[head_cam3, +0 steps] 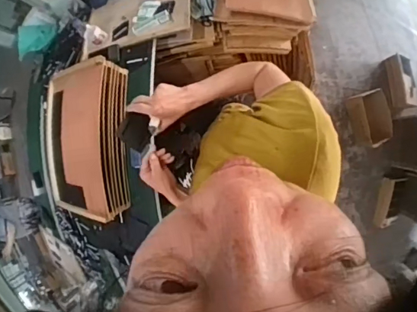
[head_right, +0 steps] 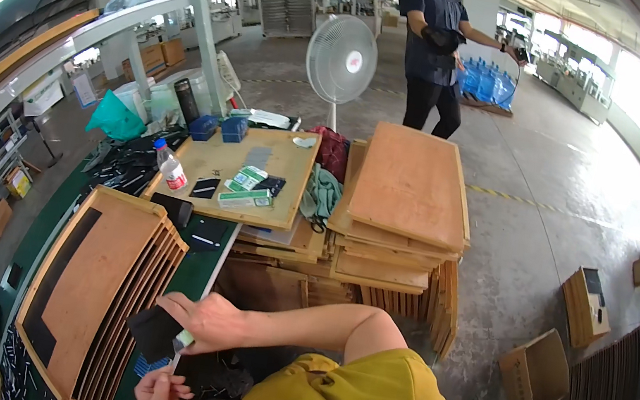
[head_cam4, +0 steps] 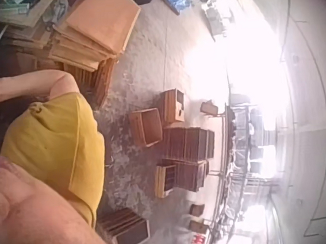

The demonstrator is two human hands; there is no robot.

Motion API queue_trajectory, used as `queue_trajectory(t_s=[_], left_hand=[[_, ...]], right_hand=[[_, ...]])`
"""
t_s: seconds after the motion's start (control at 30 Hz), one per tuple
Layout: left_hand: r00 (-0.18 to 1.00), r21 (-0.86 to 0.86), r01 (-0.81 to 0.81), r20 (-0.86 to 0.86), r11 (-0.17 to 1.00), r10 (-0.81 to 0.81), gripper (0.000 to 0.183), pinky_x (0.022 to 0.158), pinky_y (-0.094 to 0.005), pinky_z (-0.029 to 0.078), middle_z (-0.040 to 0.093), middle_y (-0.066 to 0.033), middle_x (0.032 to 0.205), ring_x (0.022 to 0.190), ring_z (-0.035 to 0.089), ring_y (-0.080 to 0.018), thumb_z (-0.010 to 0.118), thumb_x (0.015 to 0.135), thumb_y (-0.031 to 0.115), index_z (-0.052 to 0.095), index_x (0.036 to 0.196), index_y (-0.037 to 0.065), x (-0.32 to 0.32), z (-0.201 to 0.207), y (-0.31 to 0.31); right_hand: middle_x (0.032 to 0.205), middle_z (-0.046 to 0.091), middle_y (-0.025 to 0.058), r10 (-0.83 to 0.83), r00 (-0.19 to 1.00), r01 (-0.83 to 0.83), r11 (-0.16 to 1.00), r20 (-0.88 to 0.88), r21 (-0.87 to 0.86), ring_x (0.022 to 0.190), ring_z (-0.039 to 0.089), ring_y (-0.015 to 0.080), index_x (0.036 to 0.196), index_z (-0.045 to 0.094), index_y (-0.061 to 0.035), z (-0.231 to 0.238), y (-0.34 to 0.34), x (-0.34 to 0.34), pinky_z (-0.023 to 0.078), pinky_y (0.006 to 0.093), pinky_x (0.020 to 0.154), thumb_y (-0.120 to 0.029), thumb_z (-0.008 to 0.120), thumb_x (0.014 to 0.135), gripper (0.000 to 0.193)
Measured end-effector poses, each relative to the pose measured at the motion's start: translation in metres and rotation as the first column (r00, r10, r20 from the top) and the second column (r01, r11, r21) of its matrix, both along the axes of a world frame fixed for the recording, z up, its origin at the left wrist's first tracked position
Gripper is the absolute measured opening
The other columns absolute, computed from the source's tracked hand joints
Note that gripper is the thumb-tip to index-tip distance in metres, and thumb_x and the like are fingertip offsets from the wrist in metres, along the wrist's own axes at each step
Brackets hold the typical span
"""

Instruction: Assembling electronic components into a tray on a factory floor.

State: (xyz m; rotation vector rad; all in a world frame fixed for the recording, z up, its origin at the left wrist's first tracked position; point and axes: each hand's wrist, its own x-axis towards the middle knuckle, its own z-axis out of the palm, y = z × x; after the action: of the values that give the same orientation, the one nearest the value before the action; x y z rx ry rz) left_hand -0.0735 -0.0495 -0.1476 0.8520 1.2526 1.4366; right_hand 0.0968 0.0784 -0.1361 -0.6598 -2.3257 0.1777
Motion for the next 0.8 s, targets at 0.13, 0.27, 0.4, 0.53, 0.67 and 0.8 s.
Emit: queue_trajectory(t_s=[0.13,0.27,0.4,0.53,0.67,0.8], left_hand=[[0.986,-0.02,-0.156,-0.064,0.988,0.154,0.018,0.053,-0.0258,0.048,0.061,-0.0124,0.076,0.058,0.056,-0.0151,0.053,0.089,0.009,0.059,0.097,-0.006,-0.034,-0.013,-0.023],[0.996,0.154,-0.009,-0.086,0.988,0.022,0.038,0.055,-0.0285,0.048,0.053,-0.0072,0.068,0.058,0.05,-0.0159,0.053,0.091,0.033,0.059,0.1,-0.003,-0.08,-0.062,-0.037],[0.998,0.171,-0.065,0.007,0.983,0.065,0.053,0.062,-0.0274,0.049,0.055,-0.014,0.099,0.082,0.055,-0.0202,0.038,0.096,0.04,0.044,0.124,-0.004,-0.049,-0.026,-0.016],[0.801,0.188,-0.147,-0.553,0.971,0.229,0.054,0.076,-0.0408,0.05,0.044,-0.0232,0.126,0.106,0.05,-0.0323,0.027,0.098,0.036,0.035,0.131,-0.007,-0.035,-0.021,-0.005],[0.87,0.234,-0.07,-0.462,0.97,0.174,0.056,0.084,-0.0423,0.046,0.043,-0.0233,0.128,0.107,0.05,-0.034,0.029,0.098,0.038,0.034,0.132,-0.007,-0.031,-0.026,0.001],[0.951,0.221,-0.099,-0.268,0.97,0.158,0.056,0.089,-0.0422,0.043,0.042,-0.0216,0.131,0.109,0.05,-0.0336,0.044,0.094,0.034,0.037,0.13,-0.008,-0.022,-0.021,0.008]], right_hand=[[0.112,0.05,0.0186,0.008,0.999,-0.009,0.999,-0.034,-0.046,0.065,0.061,0.0311,0.123,0.034,0.0063,0.013,0.005,0.004,0.049,0.0359,0.05,-0.033,0.075,0.059,0.086],[0.115,0.049,0.0195,0.095,0.995,-0.096,0.995,-0.036,-0.033,0.067,0.061,0.032,0.125,0.034,0.0076,0.011,0.003,-0.001,0.049,0.035,0.053,-0.036,0.077,0.057,0.092],[0.119,0.047,0.0202,0.209,0.978,-0.209,0.977,0.007,-0.042,0.069,0.061,0.0328,0.128,0.032,0.0075,0.006,0.001,-0.012,0.049,0.0368,0.053,-0.036,0.076,0.058,0.094],[0.117,0.048,0.0205,0.289,0.956,-0.286,0.956,0.048,-0.069,0.081,0.059,0.0341,0.126,0.034,0.0085,0.007,-0.012,-0.015,0.049,0.0374,0.061,-0.035,0.078,0.054,0.095],[0.115,0.049,0.0196,0.293,0.952,-0.281,0.951,0.088,-0.13,0.086,0.059,0.0338,0.125,0.036,0.0077,0.011,-0.019,-0.01,0.049,0.0381,0.066,-0.032,0.08,0.052,0.094],[0.11,0.051,0.0186,0.299,0.953,-0.291,0.95,0.059,-0.114,0.085,0.059,0.0328,0.125,0.037,0.007,0.011,-0.014,-0.007,0.049,0.0377,0.064,-0.032,0.079,0.052,0.093]])
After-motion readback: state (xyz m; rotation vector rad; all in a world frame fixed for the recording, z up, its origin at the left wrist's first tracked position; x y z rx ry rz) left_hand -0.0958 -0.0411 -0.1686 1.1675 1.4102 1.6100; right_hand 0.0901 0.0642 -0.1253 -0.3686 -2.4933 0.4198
